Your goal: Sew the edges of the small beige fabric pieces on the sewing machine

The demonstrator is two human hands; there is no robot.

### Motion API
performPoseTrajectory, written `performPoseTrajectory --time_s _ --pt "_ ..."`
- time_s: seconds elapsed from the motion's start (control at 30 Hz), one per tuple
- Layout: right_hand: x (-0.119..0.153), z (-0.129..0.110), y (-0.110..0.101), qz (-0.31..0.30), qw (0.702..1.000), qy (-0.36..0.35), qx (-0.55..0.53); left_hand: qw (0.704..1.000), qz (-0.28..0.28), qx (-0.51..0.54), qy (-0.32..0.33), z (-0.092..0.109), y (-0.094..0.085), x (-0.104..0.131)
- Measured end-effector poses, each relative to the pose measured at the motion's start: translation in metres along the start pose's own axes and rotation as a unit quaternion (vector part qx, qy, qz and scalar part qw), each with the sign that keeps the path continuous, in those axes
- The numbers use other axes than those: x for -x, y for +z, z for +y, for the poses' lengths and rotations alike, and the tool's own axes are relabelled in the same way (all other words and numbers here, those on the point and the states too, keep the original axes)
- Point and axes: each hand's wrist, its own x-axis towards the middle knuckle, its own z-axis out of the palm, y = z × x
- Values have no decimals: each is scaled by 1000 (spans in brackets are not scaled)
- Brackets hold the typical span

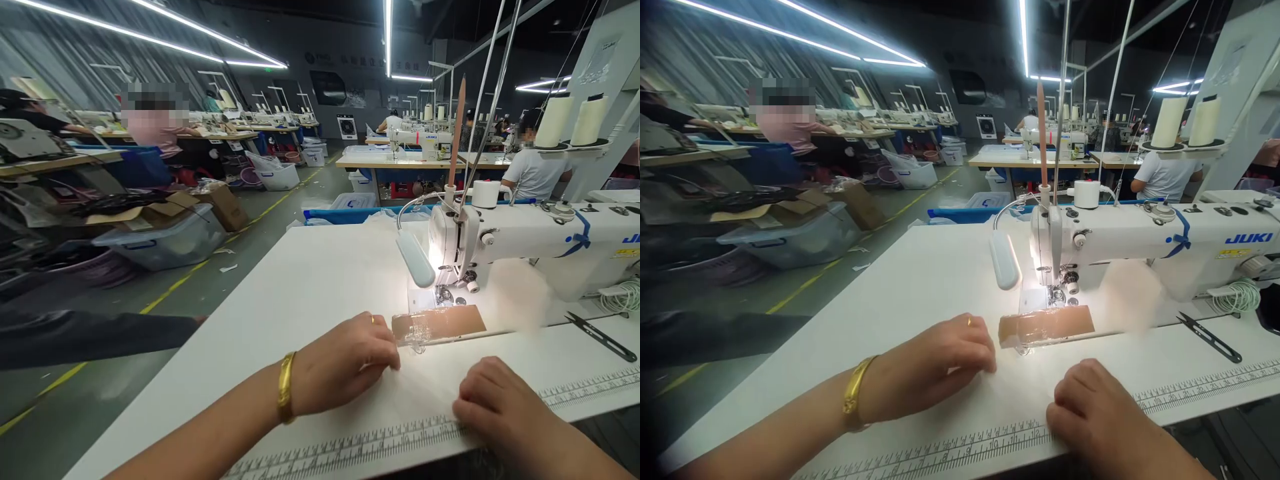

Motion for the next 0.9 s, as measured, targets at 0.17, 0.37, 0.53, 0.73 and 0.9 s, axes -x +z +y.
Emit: performPoseTrajectory --time_s 0.17,0.37,0.53,0.73,0.9 --pt "-2 -8 5 4 999 -1 -36 999 -1 25 -30 8 2 16" --pt "-21 -20 -16 -81 980 6 -182 999 4 2 -37 5 4 21" --pt "-29 -10 -9 -64 928 136 -342 999 11 -31 -23 15 4 11" --pt "-55 12 -1 -146 807 176 -544 995 20 18 96 55 -14 -24" --pt "-46 24 -14 -121 699 269 -652 985 72 111 107 39 -24 -23"
